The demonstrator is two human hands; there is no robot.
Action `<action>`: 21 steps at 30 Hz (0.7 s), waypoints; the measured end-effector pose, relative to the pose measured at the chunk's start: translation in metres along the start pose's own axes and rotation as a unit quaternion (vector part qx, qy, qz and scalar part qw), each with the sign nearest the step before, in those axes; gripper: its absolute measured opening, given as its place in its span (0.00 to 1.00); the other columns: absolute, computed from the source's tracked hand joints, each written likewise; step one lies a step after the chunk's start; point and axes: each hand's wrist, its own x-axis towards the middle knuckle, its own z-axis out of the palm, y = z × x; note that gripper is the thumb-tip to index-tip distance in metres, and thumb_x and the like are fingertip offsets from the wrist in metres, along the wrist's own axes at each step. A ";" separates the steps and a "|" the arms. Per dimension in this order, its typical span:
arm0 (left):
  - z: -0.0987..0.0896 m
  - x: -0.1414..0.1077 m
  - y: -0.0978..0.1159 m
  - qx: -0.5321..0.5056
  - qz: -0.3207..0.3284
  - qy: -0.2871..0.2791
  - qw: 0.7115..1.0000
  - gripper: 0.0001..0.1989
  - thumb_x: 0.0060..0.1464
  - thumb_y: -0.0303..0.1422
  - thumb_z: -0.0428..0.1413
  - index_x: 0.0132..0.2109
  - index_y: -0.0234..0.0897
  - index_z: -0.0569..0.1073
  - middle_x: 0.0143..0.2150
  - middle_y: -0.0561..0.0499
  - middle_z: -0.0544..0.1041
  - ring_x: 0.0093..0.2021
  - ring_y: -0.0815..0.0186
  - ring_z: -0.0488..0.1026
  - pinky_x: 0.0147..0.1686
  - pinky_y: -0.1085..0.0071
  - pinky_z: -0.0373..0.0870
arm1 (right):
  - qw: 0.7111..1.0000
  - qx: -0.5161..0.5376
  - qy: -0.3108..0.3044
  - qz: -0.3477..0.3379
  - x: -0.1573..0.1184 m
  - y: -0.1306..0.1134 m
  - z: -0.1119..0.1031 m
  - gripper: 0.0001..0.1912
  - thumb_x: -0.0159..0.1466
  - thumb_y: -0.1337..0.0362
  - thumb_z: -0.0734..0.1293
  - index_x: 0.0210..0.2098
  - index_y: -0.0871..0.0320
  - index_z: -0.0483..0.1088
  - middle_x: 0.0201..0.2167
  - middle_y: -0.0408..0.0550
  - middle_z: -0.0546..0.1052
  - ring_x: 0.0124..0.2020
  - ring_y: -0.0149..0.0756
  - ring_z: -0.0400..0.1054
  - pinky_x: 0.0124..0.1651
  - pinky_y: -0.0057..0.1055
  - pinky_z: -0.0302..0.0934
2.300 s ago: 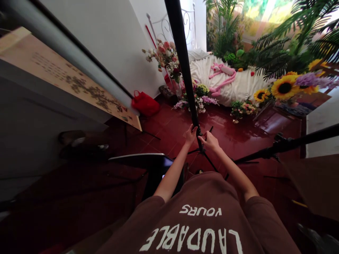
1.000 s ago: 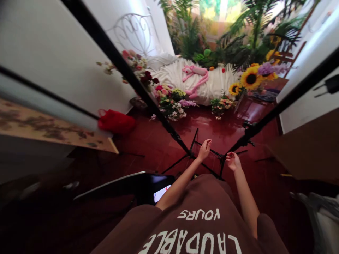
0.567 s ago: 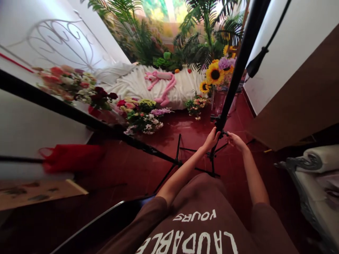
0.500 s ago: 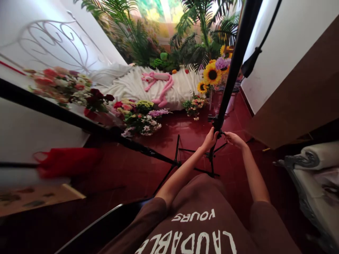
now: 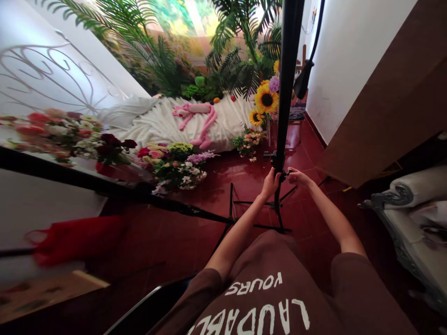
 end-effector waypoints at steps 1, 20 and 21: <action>0.000 0.000 0.000 -0.004 0.003 0.000 1.000 0.16 0.63 0.38 0.46 0.55 0.36 0.66 0.46 0.42 0.76 0.44 0.63 0.75 0.44 0.70 0.69 | 0.997 -0.064 0.017 -0.033 0.000 -0.003 0.000 0.16 0.46 0.68 0.69 0.22 0.55 0.54 0.18 0.33 0.59 0.18 0.22 0.49 0.20 0.21 0.42; 0.010 0.000 -0.016 -0.025 0.033 0.012 0.999 0.24 0.60 0.37 0.50 0.59 0.29 0.64 0.55 0.36 0.72 0.56 0.55 0.70 0.54 0.57 0.69 | 0.836 -0.250 0.421 -0.247 0.020 -0.002 0.100 0.10 0.52 0.57 0.70 0.24 0.52 0.64 0.26 0.52 0.76 0.40 0.49 0.72 0.36 0.35 0.64; 0.010 0.000 -0.017 -0.025 0.029 0.018 0.999 0.24 0.59 0.38 0.51 0.59 0.29 0.64 0.54 0.35 0.72 0.56 0.54 0.70 0.54 0.56 0.69 | 0.842 -0.224 0.427 -0.240 0.026 -0.003 0.102 0.11 0.51 0.57 0.70 0.22 0.52 0.63 0.23 0.50 0.75 0.37 0.47 0.73 0.33 0.34 0.64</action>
